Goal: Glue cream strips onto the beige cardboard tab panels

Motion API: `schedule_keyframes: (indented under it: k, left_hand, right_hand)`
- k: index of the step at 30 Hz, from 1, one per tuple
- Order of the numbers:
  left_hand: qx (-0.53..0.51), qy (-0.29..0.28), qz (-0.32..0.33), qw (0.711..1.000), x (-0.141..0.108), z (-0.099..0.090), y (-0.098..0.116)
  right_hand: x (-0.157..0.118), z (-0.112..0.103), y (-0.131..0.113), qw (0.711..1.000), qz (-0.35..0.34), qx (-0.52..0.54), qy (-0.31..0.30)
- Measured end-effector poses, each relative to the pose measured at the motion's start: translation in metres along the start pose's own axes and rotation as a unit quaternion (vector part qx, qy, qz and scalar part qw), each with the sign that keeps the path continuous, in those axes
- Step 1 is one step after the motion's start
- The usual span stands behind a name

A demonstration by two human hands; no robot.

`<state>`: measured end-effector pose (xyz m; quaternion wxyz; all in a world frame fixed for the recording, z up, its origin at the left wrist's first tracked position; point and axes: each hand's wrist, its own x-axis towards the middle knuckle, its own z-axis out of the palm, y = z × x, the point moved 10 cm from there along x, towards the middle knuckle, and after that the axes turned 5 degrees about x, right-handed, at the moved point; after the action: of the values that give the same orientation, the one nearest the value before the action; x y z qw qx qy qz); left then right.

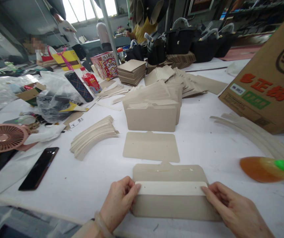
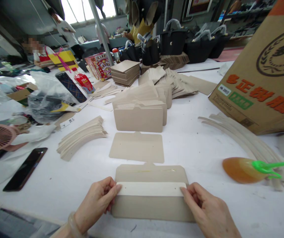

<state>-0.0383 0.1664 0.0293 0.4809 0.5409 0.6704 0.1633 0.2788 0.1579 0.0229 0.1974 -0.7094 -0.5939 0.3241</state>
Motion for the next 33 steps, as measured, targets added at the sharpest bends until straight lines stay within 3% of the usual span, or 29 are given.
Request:
schedule_keyframes:
  k: [17, 23, 26, 29, 31, 33]
  left_hand:
    - [0.084, 0.015, 0.031, 0.996, -0.001, -0.002, 0.003]
    - [0.225, 0.085, 0.11, 0.964, -0.004, -0.01, 0.007]
    - [0.305, 0.156, 0.255, 0.904, -0.015, -0.013, 0.034]
    - [0.404, 0.18, 0.43, 0.787, -0.037, 0.006, 0.068]
    - [0.457, 0.176, 0.51, 0.707, -0.05, 0.023, 0.082]
    - [0.499, 0.165, 0.537, 0.66, -0.054, 0.036, 0.088]
  right_hand:
    - [-0.003, 0.004, -0.002, 1.0, 0.003, 0.028, 0.002]
    - [-0.008, -0.006, -0.021, 0.998, -0.024, 0.004, 0.05]
    - [-0.013, -0.018, -0.035, 0.99, -0.079, -0.035, 0.114]
    - [-0.023, -0.024, -0.067, 0.962, -0.212, -0.083, 0.151]
    - [-0.029, -0.017, -0.089, 0.936, -0.303, -0.129, 0.125]
    - [-0.035, -0.006, -0.104, 0.907, -0.376, -0.172, 0.079]
